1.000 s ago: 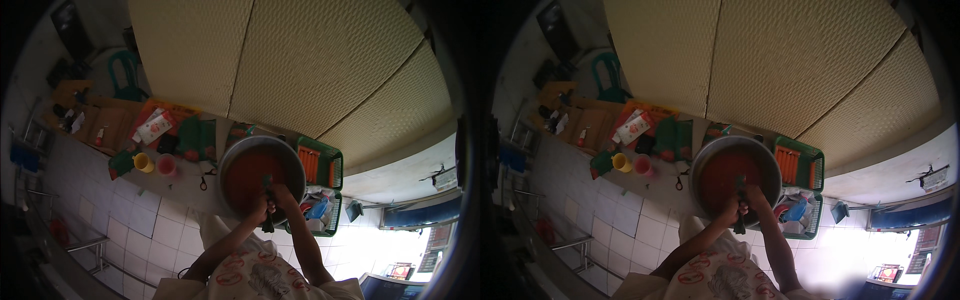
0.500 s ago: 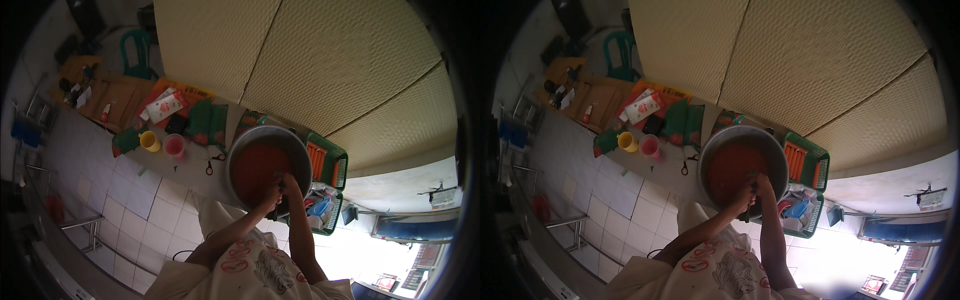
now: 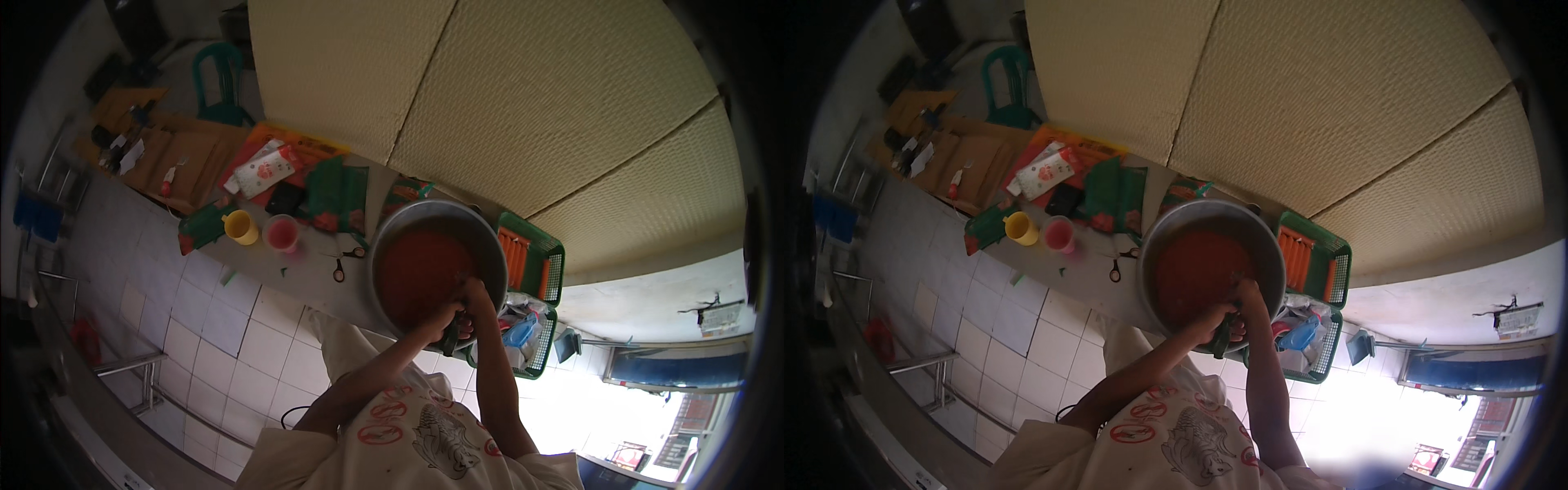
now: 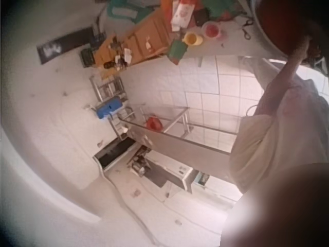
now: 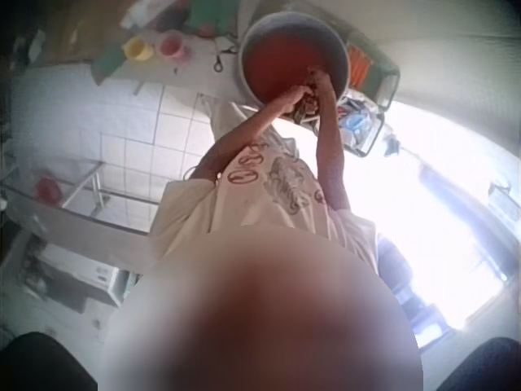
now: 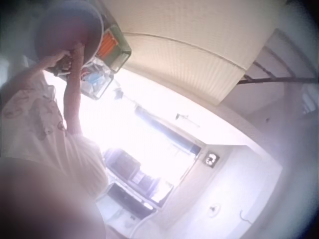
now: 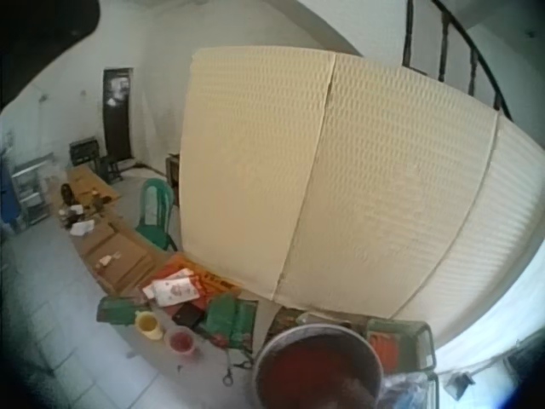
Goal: The person repeatedly cuts green paper pieces with scissors over a metal bowl containing red liquid. They dip the cut pieces into the liquid, then place them into a green basket. The process is repeated multiple times throughout the clip.
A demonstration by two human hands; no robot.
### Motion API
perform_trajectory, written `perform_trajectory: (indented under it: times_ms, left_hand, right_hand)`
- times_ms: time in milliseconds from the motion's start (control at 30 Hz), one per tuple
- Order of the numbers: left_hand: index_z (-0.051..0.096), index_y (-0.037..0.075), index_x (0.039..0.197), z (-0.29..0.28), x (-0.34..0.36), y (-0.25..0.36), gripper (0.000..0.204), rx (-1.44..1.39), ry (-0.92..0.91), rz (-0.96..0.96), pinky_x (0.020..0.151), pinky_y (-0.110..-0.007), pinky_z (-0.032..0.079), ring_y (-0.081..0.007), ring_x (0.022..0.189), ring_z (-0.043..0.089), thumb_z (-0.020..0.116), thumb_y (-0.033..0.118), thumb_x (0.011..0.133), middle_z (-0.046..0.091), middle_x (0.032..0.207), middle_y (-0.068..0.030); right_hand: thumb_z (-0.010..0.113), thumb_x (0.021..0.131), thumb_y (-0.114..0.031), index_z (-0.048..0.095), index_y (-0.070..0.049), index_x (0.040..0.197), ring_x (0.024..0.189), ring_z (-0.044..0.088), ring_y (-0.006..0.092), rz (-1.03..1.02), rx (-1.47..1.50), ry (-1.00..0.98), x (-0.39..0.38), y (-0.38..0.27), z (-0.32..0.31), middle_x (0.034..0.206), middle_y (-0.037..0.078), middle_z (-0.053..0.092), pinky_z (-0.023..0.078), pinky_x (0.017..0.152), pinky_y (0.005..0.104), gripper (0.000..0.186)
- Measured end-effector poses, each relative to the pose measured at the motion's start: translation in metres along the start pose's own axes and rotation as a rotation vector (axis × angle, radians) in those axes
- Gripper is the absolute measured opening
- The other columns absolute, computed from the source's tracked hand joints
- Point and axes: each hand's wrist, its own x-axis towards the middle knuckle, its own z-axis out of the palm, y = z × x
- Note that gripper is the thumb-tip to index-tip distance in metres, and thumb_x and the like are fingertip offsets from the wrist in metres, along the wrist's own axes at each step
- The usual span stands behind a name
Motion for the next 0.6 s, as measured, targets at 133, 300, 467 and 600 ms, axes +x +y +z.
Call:
perform_trajectory:
  times_ms: [133,300,467,600]
  left_hand:
    - [0.061,0.010,0.096,-0.019,-0.012,0.005,0.017,-0.222,-0.224,-0.114,0.060,-0.033,0.048,-0.0119,0.064,0.055,0.055,0.023,0.105,0.057,0.077,0.0000]
    - [0.058,0.010,0.090,-0.030,-0.009,-0.004,0.016,-0.577,-0.450,-0.212,0.050,-0.023,0.032,-0.0065,0.055,0.038,0.053,0.016,0.105,0.043,0.070,0.0048]
    - [0.054,0.013,0.084,-0.019,-0.010,-0.009,0.021,-0.397,-0.286,-0.027,0.045,-0.021,0.023,-0.0047,0.050,0.029,0.053,0.016,0.106,0.037,0.065,0.0074]
    - [0.052,0.017,0.080,-0.012,-0.011,-0.010,0.025,-0.331,-0.140,0.030,0.045,-0.023,0.022,-0.0047,0.049,0.026,0.053,0.018,0.106,0.035,0.063,0.0087]
  right_hand:
    - [0.068,0.101,-0.024,0.068,-0.005,0.112,0.086,0.069,0.0212,0.447,1.221,0.007,-0.007,-0.025,-0.007,0.096,0.006,0.070,0.058,0.076,0.0378,0.022]
    - [0.056,0.109,-0.022,0.064,-0.003,0.117,0.071,0.054,0.0154,0.146,1.106,-0.015,-0.013,-0.024,0.014,0.088,0.003,0.060,0.049,0.064,0.0308,0.022]
    - [0.053,0.106,-0.014,0.067,-0.003,0.112,0.062,0.048,0.0104,0.312,1.522,-0.004,0.007,0.016,0.028,0.082,-0.001,0.054,0.039,0.054,0.0273,0.018]
    - [0.055,0.104,-0.014,0.067,-0.009,0.102,0.055,0.044,0.0099,0.330,1.460,0.052,0.024,0.031,0.034,0.074,-0.002,0.050,0.033,0.048,0.0286,0.013]
